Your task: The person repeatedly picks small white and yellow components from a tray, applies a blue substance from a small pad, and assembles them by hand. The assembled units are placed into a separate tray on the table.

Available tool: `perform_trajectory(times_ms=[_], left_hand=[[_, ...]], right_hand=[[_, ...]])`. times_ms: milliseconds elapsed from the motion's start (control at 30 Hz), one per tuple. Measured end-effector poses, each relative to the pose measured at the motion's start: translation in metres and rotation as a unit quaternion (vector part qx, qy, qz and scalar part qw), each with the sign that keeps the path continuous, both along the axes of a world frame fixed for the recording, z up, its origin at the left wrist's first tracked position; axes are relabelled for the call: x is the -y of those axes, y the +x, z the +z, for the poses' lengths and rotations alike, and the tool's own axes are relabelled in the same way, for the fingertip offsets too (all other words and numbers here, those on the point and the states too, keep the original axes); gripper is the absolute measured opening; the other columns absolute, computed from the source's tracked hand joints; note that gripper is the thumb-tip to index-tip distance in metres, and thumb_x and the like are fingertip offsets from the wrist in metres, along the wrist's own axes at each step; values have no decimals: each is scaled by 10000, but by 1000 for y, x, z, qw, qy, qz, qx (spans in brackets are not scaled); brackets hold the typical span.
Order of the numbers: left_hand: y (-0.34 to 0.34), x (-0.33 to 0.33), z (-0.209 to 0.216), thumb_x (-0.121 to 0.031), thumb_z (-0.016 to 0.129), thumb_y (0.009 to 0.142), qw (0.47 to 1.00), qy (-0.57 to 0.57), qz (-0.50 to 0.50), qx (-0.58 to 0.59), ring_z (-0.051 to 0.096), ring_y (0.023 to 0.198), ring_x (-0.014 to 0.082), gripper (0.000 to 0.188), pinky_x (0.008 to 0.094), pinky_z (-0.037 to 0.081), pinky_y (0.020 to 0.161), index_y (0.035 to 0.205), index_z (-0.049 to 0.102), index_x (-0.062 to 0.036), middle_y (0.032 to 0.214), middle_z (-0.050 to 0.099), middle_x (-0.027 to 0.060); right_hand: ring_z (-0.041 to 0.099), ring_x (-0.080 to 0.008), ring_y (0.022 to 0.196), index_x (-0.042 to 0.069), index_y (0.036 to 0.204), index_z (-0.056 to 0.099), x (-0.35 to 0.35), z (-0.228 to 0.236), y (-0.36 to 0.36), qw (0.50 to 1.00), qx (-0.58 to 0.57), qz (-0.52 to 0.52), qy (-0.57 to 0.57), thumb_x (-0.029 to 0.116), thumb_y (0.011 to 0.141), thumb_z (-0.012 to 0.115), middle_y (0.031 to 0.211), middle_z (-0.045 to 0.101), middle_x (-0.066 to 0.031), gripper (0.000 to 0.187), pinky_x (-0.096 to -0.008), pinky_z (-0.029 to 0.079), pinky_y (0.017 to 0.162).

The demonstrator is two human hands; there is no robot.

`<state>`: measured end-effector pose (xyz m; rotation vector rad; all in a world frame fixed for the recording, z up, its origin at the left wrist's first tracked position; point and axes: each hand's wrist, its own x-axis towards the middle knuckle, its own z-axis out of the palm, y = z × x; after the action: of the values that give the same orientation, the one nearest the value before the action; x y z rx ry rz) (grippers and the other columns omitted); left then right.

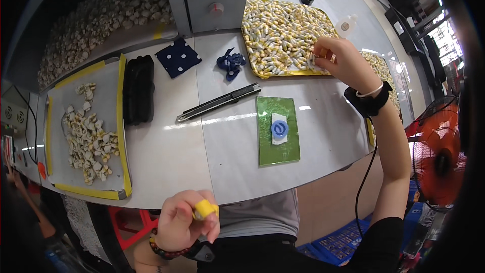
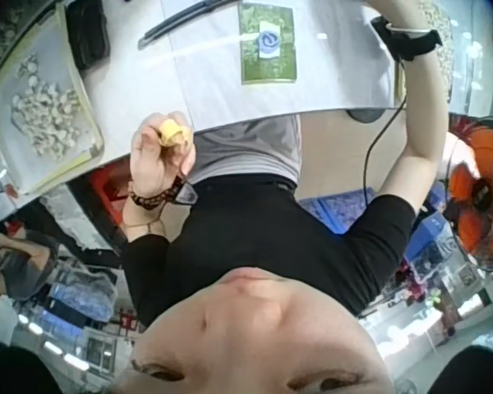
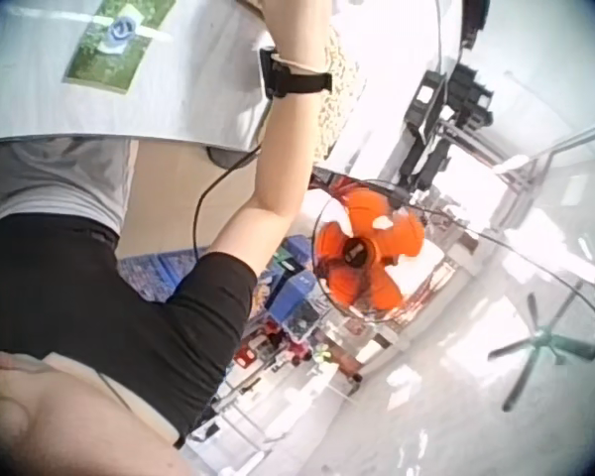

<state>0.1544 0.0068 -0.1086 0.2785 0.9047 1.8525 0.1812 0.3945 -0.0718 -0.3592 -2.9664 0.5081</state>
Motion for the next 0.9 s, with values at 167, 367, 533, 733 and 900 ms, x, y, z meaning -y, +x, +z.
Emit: perform_trajectory(times_ms=[167, 367, 533, 733, 900], left_hand=[[11, -3, -20, -453, 361, 950, 969, 101, 55, 218, 362, 554, 122, 475, 240, 361, 468, 801, 486, -19, 706, 417, 68], [13, -12, -12, -450, 454, 916, 992, 95, -14, 83, 368, 595, 113, 426, 278, 405, 543, 913, 445, -24, 730, 403, 54], [15, -13, -3, -389, 615, 844, 994, 80, 12, 72, 488, 618, 119, 445, 333, 510, 646, 986, 456, 2, 767, 504, 70], [13, -9, -12, -347, 730, 747, 995, 70, -6, 71, 587, 694, 157, 494, 354, 541, 714, 984, 529, 36, 792, 568, 92], [10, -12, -24, -275, 769, 717, 985, 136, 12, 101, 623, 759, 203, 465, 364, 538, 737, 974, 576, 60, 808, 605, 111]], right_hand=[[577, -248, 625, -19, 756, 574, 4, -1, 8, 1000, -8, -27, 2, 61, 743, 666, 686, 601, -136, 122, -319, 455, 604], [580, -240, 628, -15, 753, 578, 1, -3, 9, 999, 17, -39, -20, 68, 751, 659, 686, 608, -137, 116, -322, 461, 617], [585, -290, 650, -6, 819, 569, -4, -18, 11, 995, -47, 6, 91, 83, 795, 600, 725, 614, -143, 97, -329, 465, 624], [594, -277, 652, -1, 848, 536, 29, 0, 20, 992, -108, -53, 24, 77, 825, 552, 761, 609, -140, 83, -319, 470, 607], [577, -205, 611, 16, 881, 601, 91, 26, 38, 988, -82, 99, -80, -23, 749, 628, 747, 602, -88, 140, -299, 460, 556]])
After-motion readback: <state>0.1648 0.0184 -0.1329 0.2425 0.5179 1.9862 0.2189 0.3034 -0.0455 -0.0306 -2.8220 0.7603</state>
